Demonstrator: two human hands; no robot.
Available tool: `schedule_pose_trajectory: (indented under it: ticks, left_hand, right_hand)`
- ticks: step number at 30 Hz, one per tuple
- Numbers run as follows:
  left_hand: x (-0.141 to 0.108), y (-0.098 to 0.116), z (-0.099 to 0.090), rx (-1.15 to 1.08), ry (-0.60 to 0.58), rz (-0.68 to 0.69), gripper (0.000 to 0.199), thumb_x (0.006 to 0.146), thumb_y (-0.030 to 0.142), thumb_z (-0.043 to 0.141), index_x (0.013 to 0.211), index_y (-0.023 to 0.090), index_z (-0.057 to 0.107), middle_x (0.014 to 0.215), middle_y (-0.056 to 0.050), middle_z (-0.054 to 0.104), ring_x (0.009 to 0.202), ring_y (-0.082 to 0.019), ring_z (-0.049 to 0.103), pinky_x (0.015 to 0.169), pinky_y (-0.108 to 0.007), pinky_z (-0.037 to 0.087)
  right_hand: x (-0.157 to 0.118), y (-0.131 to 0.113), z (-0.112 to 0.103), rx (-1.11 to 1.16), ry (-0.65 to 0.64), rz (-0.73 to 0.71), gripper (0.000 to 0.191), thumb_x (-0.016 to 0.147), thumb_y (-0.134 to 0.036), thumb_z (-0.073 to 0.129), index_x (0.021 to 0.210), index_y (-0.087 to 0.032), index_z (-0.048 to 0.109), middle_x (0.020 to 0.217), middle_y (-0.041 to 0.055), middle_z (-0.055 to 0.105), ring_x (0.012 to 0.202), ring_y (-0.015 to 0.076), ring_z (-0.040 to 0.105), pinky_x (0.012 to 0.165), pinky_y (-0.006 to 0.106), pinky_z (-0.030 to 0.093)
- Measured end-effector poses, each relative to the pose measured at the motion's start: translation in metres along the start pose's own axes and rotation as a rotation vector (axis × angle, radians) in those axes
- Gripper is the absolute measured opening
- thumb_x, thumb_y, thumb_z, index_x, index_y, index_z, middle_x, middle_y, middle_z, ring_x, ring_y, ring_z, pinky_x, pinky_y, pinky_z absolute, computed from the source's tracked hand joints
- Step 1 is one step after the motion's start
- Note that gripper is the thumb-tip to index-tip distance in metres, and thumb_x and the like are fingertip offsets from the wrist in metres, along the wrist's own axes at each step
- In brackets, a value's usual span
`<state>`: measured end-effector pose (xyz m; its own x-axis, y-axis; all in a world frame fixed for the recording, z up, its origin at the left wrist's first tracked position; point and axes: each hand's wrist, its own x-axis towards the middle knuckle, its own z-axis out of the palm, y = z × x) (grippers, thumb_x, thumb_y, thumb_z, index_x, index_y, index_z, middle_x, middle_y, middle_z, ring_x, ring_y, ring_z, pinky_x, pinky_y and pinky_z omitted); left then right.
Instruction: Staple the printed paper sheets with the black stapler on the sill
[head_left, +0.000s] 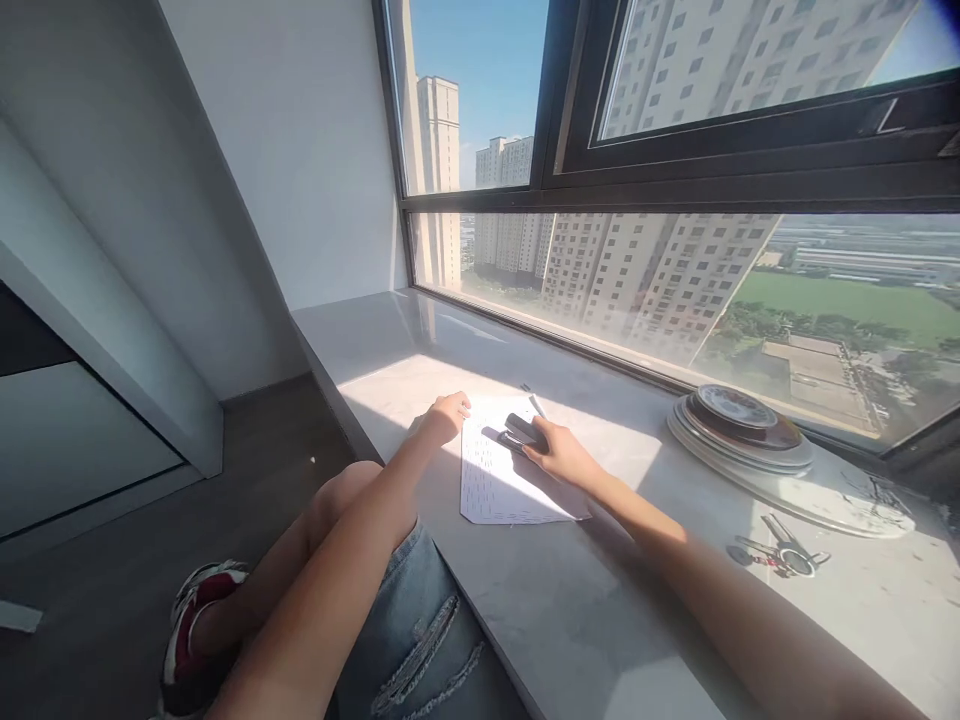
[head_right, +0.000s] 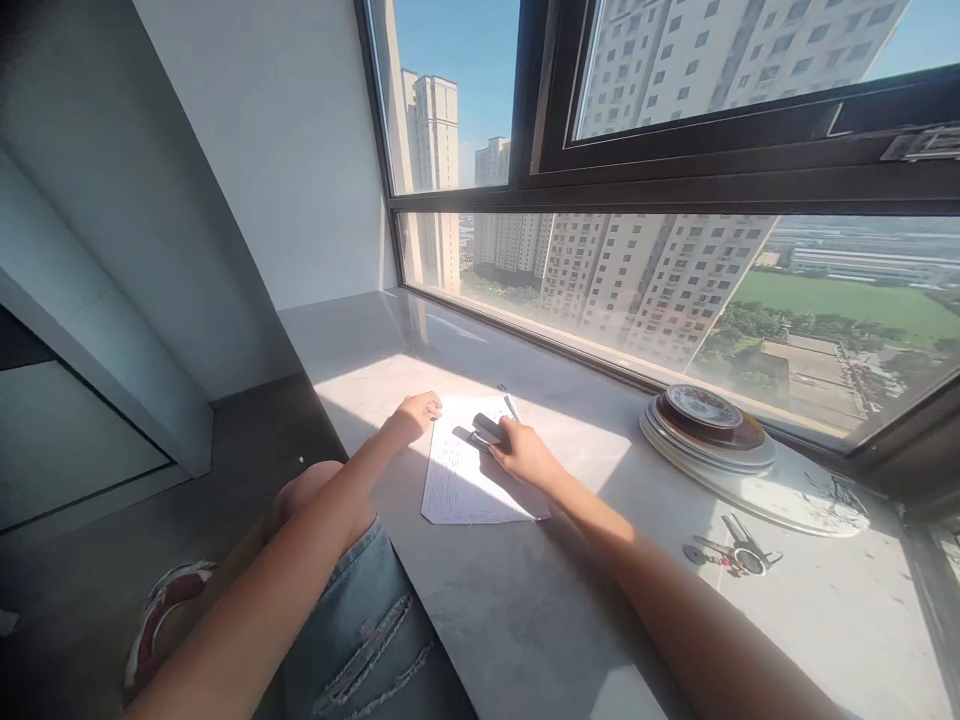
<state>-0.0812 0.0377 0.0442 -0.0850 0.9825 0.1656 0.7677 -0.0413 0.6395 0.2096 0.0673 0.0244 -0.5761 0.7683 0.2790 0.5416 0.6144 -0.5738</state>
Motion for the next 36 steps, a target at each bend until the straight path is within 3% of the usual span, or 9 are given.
schedule_pose_trajectory:
  ticks: [4,7,9,13,16,20,24,31,36]
  left_hand:
    - [0.000,0.000,-0.011,-0.085,0.152,-0.069,0.026,0.084,0.005,0.053,0.091,0.020,0.072,0.105,-0.009,0.077,0.088,-0.022,0.071,0.077,-0.032,0.057]
    - [0.000,0.003,-0.023,-0.153,0.219,-0.071,0.029,0.081,0.003,0.051,0.090,0.020,0.072,0.101,-0.008,0.078,0.088,-0.022,0.071,0.078,-0.031,0.056]
    - [0.000,0.004,-0.030,-0.186,0.262,-0.069,0.030,0.080,0.002,0.050,0.089,0.020,0.072,0.100,-0.008,0.079,0.087,-0.021,0.071,0.078,-0.031,0.056]
    - [-0.002,0.006,-0.041,-0.269,0.417,-0.081,0.032,0.077,-0.001,0.048,0.084,0.020,0.071,0.096,-0.006,0.080,0.091,-0.022,0.072,0.085,-0.032,0.057]
    - [-0.007,0.004,-0.053,-0.264,0.450,-0.045,0.035,0.075,-0.002,0.047,0.083,0.020,0.072,0.093,-0.005,0.081,0.091,-0.022,0.073,0.087,-0.033,0.056]
    - [-0.012,-0.003,-0.075,-0.255,0.453,0.039,0.039,0.077,-0.001,0.043,0.083,0.020,0.075,0.091,-0.004,0.080,0.084,-0.020,0.072,0.086,-0.032,0.055]
    - [-0.016,-0.008,-0.088,-0.356,0.585,-0.051,0.038,0.079,0.001,0.041,0.076,0.020,0.073,0.088,-0.004,0.080,0.080,-0.019,0.070,0.082,-0.030,0.054]
    - [-0.019,-0.005,-0.080,-0.317,0.628,-0.174,0.034,0.079,-0.001,0.045,0.070,0.021,0.069,0.085,-0.002,0.078,0.084,-0.019,0.071,0.079,-0.027,0.053]
    - [-0.017,-0.009,-0.075,-0.260,0.598,-0.234,0.032,0.080,0.000,0.046,0.072,0.022,0.068,0.089,-0.003,0.078,0.085,-0.020,0.071,0.077,-0.029,0.054]
  right_hand:
    - [0.007,0.027,-0.022,0.134,-0.044,0.047,0.048,0.089,-0.066,0.073,0.109,-0.023,0.069,0.098,0.0062,0.073,0.083,0.0262,0.068,0.077,0.043,0.057]
    - [0.028,0.045,-0.032,0.250,0.138,0.062,0.065,0.104,-0.078,0.039,0.114,-0.022,0.070,0.112,0.0114,0.074,0.094,0.0277,0.071,0.081,0.043,0.060]
    - [0.051,0.052,-0.031,0.143,0.184,0.047,0.066,0.107,-0.075,0.032,0.113,-0.022,0.071,0.119,0.0143,0.074,0.106,0.0302,0.072,0.091,0.046,0.060]
    - [0.099,0.052,-0.009,-0.332,-0.057,-0.011,0.057,0.107,-0.056,0.045,0.144,-0.016,0.065,0.155,0.0211,0.061,0.148,0.0356,0.054,0.121,0.051,0.047]
    - [0.122,0.043,0.017,-0.490,-0.176,0.026,0.062,0.110,-0.044,0.040,0.161,-0.011,0.049,0.165,0.0239,0.053,0.159,0.0365,0.042,0.127,0.054,0.038]
    - [0.133,0.030,0.049,-0.511,-0.243,0.007,0.063,0.111,-0.040,0.036,0.165,-0.009,0.043,0.174,0.0251,0.042,0.164,0.0372,0.036,0.132,0.058,0.030]
    - [0.148,0.003,0.085,-0.494,-0.293,-0.030,0.066,0.114,-0.045,0.033,0.169,-0.010,0.038,0.182,0.0213,0.028,0.171,0.0349,0.022,0.136,0.054,0.021]
    - [0.182,-0.069,0.144,-0.400,-0.346,-0.158,0.077,0.114,-0.051,0.028,0.174,-0.004,0.025,0.183,0.0227,0.020,0.172,0.0343,0.016,0.138,0.053,0.015]
    - [0.182,-0.079,0.151,-0.361,-0.340,-0.194,0.078,0.112,-0.050,0.030,0.176,-0.007,0.021,0.185,0.0187,0.012,0.173,0.0324,0.011,0.138,0.053,0.013]
